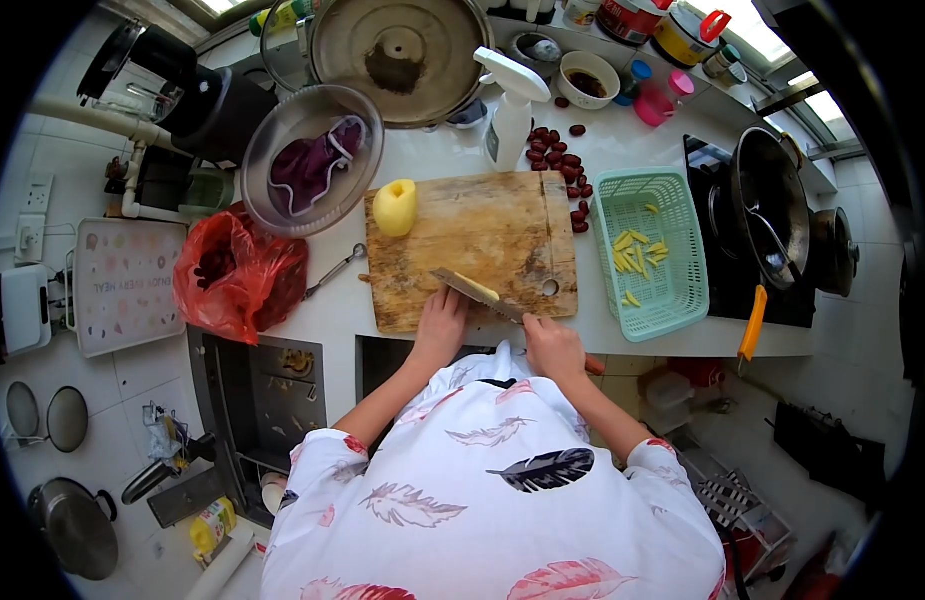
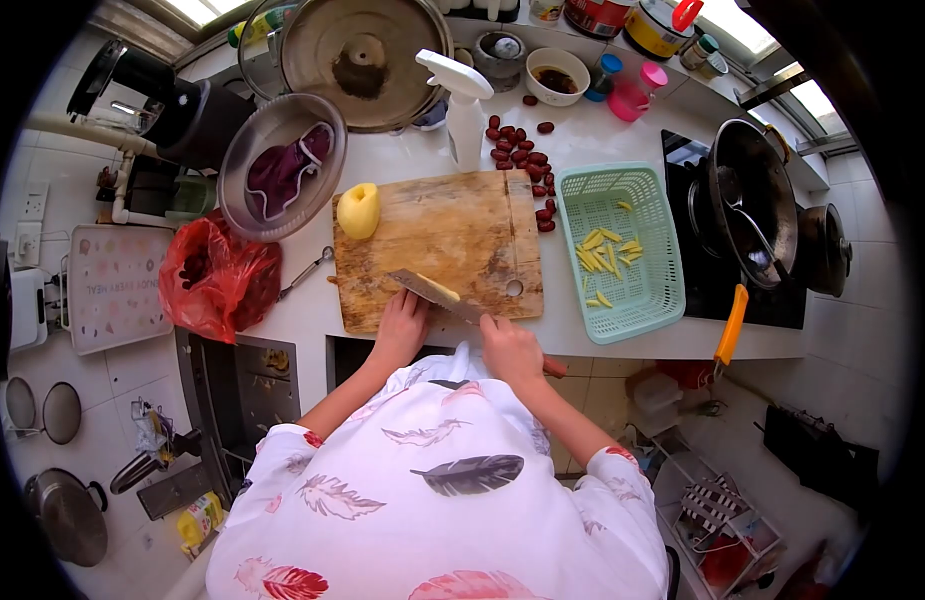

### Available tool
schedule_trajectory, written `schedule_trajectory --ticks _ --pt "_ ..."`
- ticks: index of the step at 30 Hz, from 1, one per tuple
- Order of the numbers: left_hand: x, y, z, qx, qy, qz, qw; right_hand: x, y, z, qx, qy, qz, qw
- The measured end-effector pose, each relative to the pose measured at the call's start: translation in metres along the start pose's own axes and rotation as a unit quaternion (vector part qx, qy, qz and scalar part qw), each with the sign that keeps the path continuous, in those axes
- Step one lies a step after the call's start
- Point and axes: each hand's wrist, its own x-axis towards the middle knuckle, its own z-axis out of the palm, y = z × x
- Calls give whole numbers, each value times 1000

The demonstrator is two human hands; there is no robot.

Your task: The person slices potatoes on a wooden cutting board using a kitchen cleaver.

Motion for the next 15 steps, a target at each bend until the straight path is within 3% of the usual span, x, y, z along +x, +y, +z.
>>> schedule_trajectory --ticks 15 --pt "2 -1 1 -1 17 8 1000 11 -1 9 46 -27 24 998"
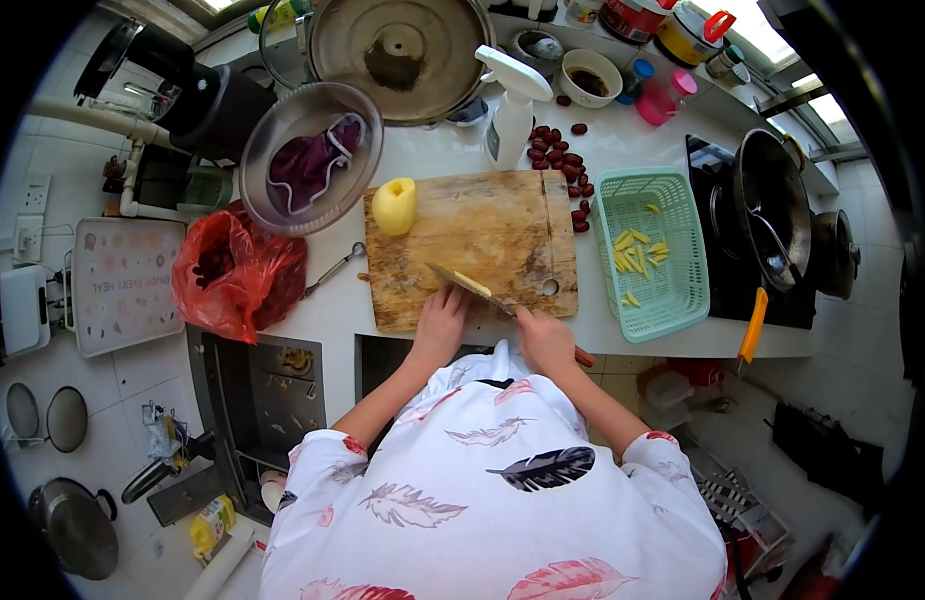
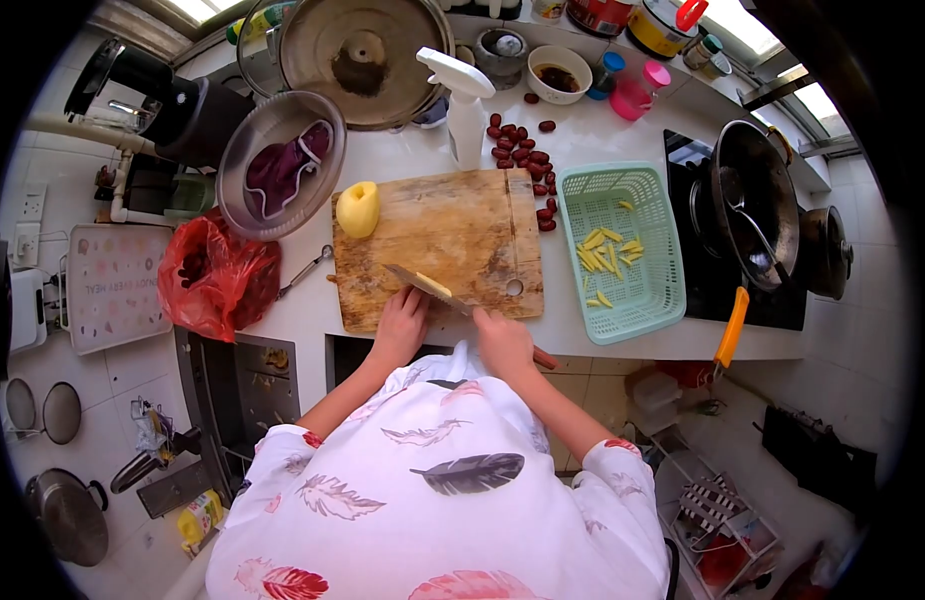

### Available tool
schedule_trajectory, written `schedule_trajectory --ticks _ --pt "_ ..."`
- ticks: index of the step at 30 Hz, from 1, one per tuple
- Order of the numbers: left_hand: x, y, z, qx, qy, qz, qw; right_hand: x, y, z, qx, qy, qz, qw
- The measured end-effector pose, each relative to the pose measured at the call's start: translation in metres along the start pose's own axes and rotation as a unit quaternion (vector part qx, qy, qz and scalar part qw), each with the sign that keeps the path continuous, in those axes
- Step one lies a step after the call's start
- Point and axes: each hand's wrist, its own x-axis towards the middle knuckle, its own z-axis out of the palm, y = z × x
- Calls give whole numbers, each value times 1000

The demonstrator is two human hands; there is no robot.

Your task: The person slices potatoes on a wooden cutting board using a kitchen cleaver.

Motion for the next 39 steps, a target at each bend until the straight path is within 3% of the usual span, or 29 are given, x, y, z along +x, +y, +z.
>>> schedule_trajectory --ticks 6,19,39 --pt "1 1 0 -1 -25 -15 1000 3 -1 -3 19 -9 6 1000" --pt "-5 -1 -2 -44 24 -23 998 -15 -4 -15 5 33 8 999" --pt "-5 -3 0 -36 1 -21 999 -10 1 -5 6 -26 18 999"
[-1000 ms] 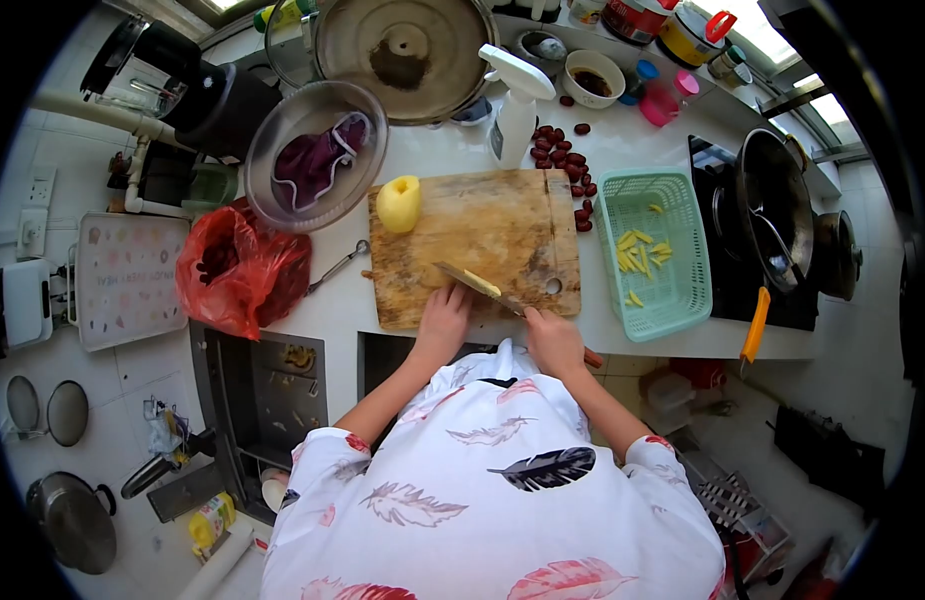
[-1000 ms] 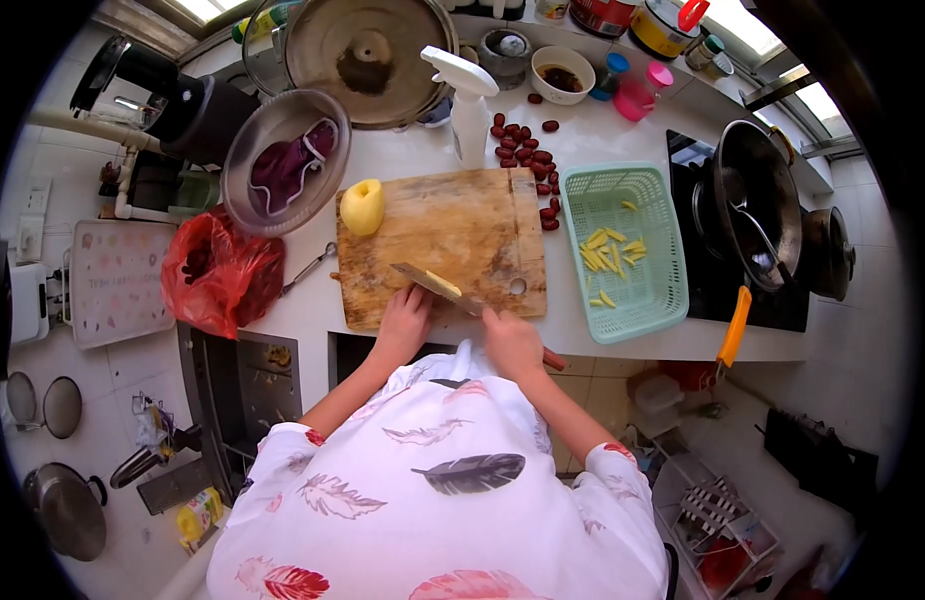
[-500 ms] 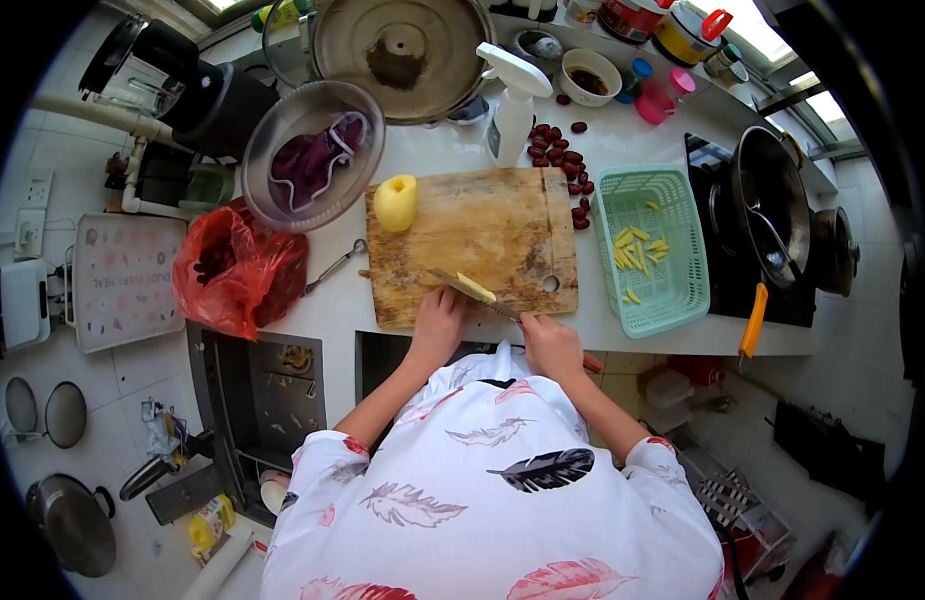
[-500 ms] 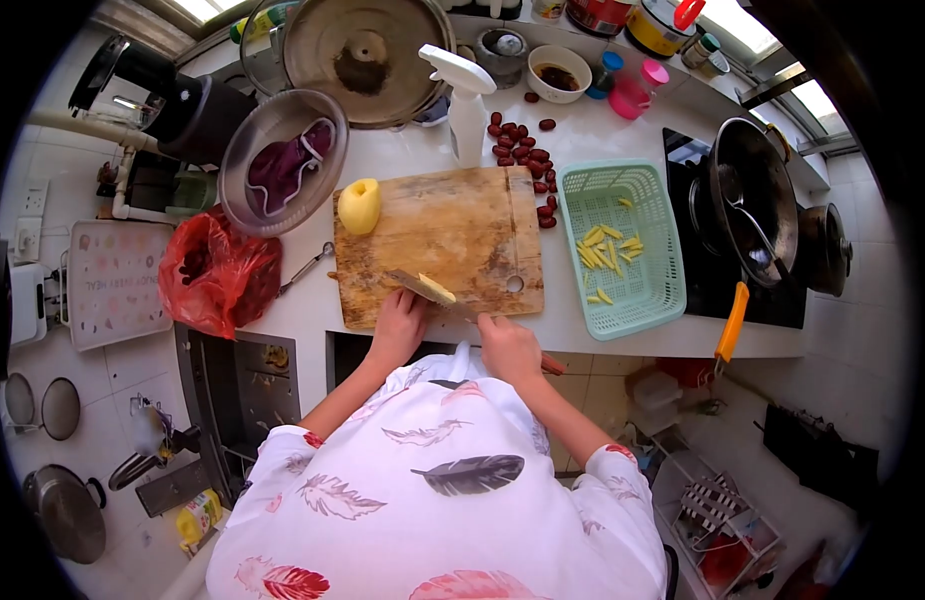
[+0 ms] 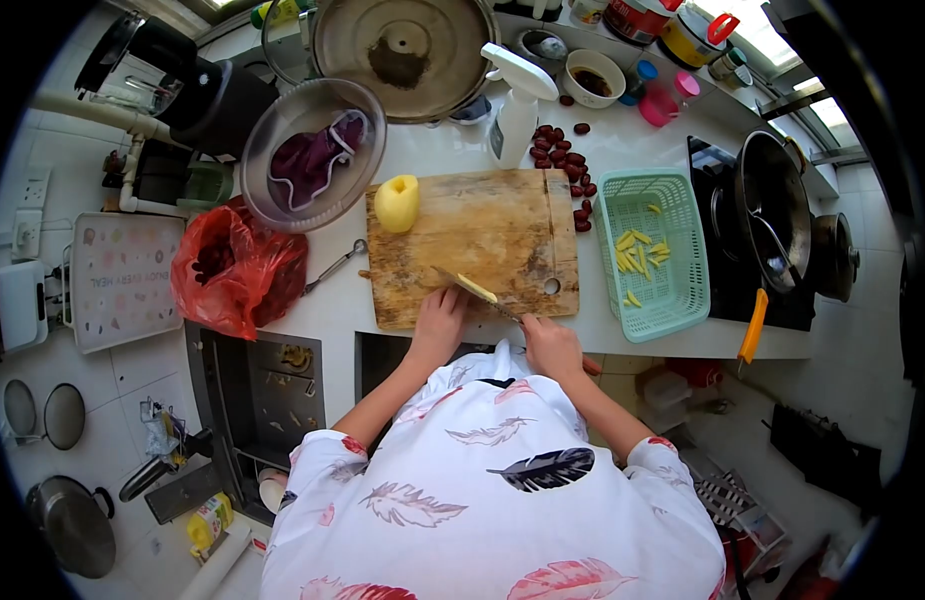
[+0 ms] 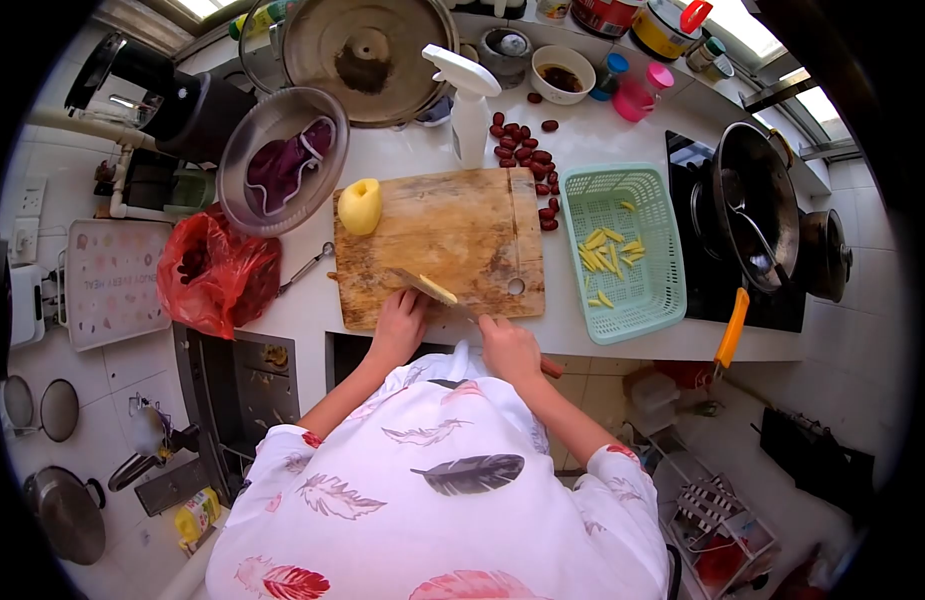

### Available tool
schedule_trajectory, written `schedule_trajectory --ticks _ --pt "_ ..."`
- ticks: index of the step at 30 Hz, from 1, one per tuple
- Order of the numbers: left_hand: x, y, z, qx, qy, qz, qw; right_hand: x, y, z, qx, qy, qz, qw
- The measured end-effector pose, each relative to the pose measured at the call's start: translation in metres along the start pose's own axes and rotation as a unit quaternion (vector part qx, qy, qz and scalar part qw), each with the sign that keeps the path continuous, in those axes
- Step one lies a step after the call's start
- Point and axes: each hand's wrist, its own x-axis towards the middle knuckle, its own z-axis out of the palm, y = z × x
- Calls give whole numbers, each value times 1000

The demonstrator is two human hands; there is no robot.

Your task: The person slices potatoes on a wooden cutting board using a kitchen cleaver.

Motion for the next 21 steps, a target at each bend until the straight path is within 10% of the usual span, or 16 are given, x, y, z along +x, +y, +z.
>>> schedule_trajectory --ticks 21 --pt "41 -37 -1 2 -55 140 989 -20 6 -21 3 130 28 991"
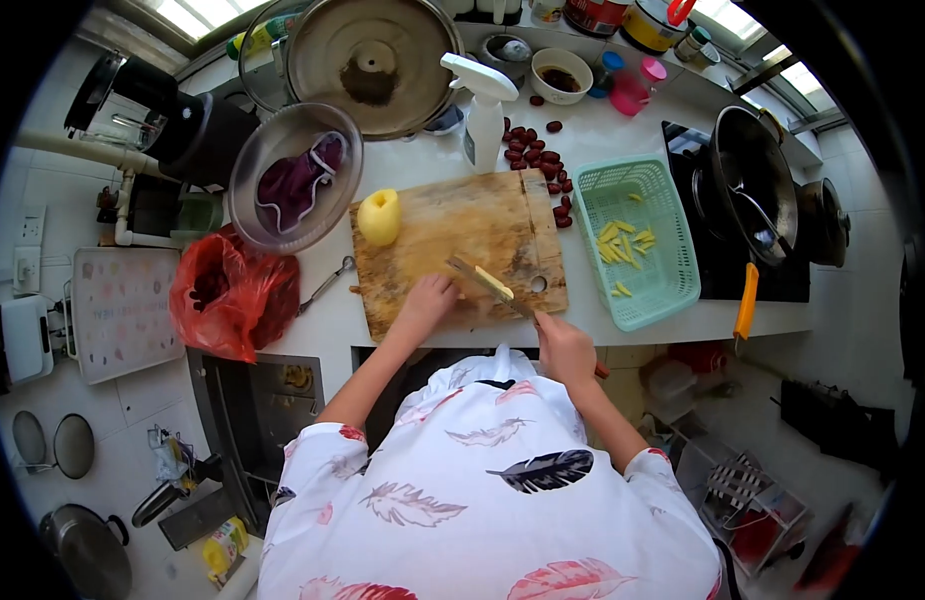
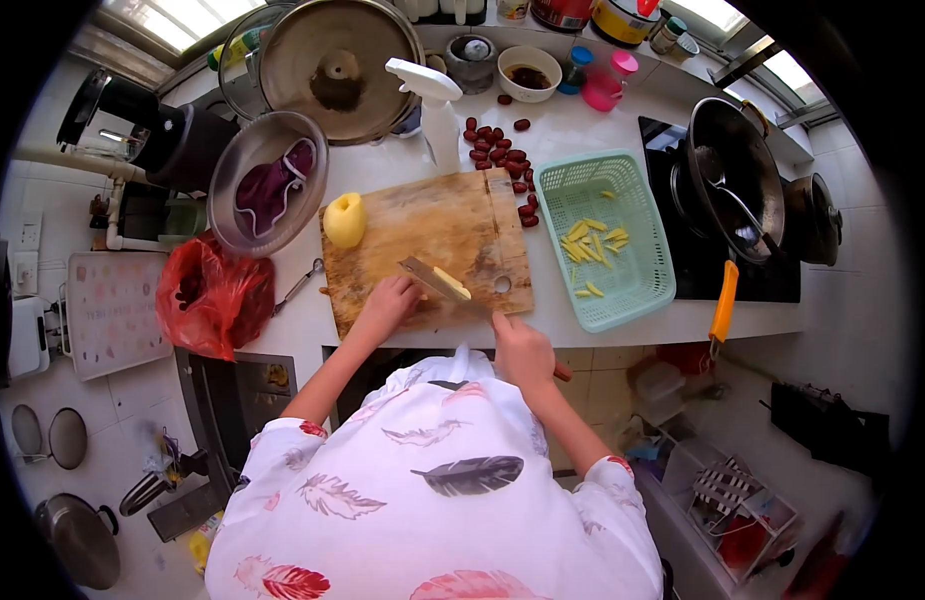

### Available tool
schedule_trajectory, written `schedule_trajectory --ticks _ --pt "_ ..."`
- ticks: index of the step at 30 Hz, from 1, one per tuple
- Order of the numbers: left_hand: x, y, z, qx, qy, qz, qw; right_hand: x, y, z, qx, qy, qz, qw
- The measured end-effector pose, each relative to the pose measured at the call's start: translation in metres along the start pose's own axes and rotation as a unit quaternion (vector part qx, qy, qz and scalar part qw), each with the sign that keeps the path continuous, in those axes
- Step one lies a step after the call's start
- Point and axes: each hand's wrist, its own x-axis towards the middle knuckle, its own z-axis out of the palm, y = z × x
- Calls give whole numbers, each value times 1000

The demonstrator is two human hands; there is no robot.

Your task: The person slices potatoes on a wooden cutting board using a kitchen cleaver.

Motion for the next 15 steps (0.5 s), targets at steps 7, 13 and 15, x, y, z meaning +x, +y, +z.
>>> schedule_trajectory --ticks 7,13,15 --pt "15 -13 -6 12 -9 -37 999 -16 0 -58 -89 98 28 991" --pt "56 -5 -40 -143 -86 -118 979 -35 26 -75 -145 205 24 968" --pt "85 9 -64 -184 -72 -169 966 -42 33 -75 -168 227 38 959"
